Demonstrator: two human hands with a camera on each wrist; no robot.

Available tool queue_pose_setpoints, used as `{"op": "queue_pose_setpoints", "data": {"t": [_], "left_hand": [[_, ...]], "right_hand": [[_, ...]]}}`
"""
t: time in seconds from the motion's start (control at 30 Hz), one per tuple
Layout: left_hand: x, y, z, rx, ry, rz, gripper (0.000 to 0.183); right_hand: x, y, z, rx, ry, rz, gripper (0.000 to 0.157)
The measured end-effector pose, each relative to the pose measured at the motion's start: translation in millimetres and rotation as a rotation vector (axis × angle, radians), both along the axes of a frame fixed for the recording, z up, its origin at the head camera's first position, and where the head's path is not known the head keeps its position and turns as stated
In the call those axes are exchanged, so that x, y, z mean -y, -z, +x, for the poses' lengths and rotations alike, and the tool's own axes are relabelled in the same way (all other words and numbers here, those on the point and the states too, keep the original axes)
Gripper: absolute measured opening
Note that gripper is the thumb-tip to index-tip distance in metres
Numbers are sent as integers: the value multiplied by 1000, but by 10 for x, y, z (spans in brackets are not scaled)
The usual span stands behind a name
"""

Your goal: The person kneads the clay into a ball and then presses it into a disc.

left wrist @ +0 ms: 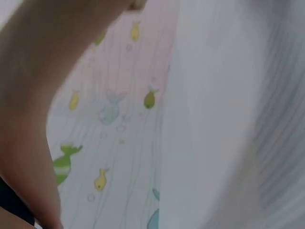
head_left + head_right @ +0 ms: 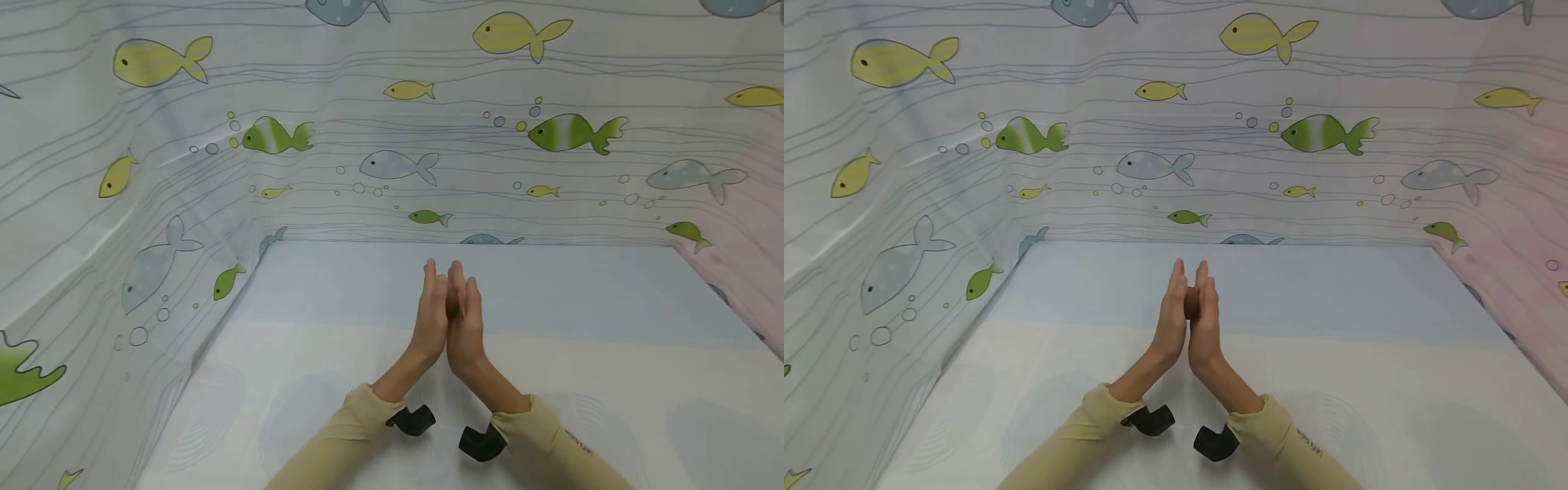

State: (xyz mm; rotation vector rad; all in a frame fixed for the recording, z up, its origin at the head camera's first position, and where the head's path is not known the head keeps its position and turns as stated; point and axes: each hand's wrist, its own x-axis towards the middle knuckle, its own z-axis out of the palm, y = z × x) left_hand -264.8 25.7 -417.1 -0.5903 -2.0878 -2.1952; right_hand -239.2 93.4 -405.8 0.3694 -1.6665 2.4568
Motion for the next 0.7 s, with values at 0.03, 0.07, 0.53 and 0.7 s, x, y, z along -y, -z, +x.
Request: {"op": "queue_pose_setpoints", "data": {"t": [0.03, 0.07, 0.53, 0.7], "left_hand": [[11, 0, -41, 8, -12, 10, 72], [38, -4, -76, 17, -25, 18, 72], [324, -298, -470, 35, -155, 54, 72], [276, -325, -424, 2, -77, 81, 71]], "right_hand": [[16, -7, 28, -7, -11, 14, 72], [47, -10, 53, -7, -23, 28, 72], [179, -33, 292, 25, -255, 25, 69], [135, -114, 220, -17, -220, 17, 69]]}}
